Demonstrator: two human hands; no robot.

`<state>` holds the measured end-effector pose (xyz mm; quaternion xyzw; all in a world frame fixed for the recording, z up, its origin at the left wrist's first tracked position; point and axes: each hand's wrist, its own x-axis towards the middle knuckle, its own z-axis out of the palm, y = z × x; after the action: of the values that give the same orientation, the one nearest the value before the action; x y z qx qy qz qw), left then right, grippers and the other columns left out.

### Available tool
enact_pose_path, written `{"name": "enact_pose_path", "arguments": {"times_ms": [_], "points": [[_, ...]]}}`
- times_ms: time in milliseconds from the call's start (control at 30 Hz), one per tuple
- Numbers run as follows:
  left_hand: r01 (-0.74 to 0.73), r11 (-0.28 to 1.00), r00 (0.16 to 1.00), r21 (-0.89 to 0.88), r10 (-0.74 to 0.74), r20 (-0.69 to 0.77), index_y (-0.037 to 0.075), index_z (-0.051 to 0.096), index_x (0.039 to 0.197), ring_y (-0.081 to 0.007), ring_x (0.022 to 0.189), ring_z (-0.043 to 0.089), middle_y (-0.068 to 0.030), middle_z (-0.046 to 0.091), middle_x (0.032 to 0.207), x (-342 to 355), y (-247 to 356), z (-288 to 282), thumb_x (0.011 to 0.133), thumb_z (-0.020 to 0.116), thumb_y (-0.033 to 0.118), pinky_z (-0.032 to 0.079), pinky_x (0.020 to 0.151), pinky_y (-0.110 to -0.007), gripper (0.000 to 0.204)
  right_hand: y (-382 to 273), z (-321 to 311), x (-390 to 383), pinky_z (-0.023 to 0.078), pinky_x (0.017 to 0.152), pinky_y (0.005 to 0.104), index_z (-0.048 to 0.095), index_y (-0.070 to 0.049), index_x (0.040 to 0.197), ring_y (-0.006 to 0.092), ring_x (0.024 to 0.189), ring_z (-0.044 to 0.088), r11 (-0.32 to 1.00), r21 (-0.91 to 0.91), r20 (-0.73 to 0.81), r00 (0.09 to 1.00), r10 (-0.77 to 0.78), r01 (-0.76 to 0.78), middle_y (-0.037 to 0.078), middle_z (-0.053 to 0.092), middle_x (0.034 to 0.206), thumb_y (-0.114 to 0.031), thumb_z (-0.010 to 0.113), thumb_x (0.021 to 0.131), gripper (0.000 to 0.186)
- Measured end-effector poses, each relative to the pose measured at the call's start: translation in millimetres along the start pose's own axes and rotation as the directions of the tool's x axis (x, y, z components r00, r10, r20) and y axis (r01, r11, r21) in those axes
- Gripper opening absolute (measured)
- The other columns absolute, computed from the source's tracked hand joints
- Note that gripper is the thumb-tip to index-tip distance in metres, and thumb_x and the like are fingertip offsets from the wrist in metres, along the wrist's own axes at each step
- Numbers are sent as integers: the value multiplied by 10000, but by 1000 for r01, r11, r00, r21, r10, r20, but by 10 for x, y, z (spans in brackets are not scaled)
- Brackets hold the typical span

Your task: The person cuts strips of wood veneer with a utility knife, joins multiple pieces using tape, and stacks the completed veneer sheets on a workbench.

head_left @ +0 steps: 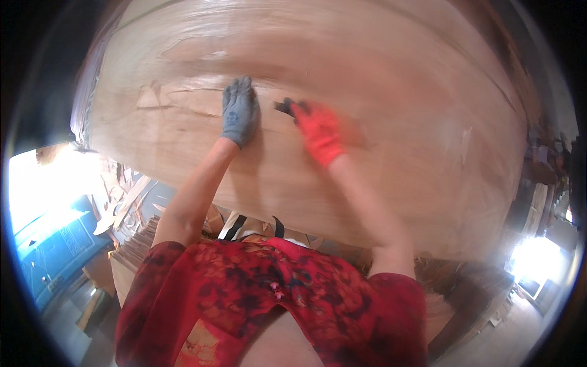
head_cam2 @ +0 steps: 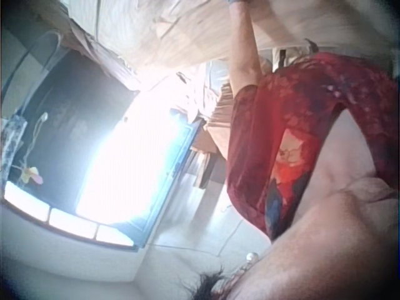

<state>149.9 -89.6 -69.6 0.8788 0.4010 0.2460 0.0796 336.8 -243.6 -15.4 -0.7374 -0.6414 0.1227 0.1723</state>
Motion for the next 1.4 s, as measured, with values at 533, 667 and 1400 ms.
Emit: {"name": "enact_pose_path", "arguments": {"times_ms": [533,667,1400], "points": [[-23,998,999,61,21,42,-10,416,1487,-378,1453,358,-222,436,1535,-48,-160,227,1060,424,198,211,1225,-488,475,1161,79,-789,333,1108,571,440,-214,1499,321,1275,509,846,-369,-295,911,287,-386,75,592,1349,-137,470,969,536],[-27,996,998,90,22,58,-28,422,1469,-387,1453,357,-223,447,1524,-27,-155,165,1043,425,172,225,1221,-495,471,1066,-74,-685,324,1127,560,546,-206,1408,263,1182,551,858,-275,-335,879,338,-434,62,624,1213,-153,499,962,453],[-65,972,998,-224,64,-12,-4,383,1511,-397,1452,312,-227,372,1559,-266,-64,-324,942,608,185,193,1233,-498,640,1359,-661,-2869,522,925,404,677,-6,1164,242,1077,651,786,382,-658,453,601,-487,129,696,1155,-171,550,1013,258]]}}
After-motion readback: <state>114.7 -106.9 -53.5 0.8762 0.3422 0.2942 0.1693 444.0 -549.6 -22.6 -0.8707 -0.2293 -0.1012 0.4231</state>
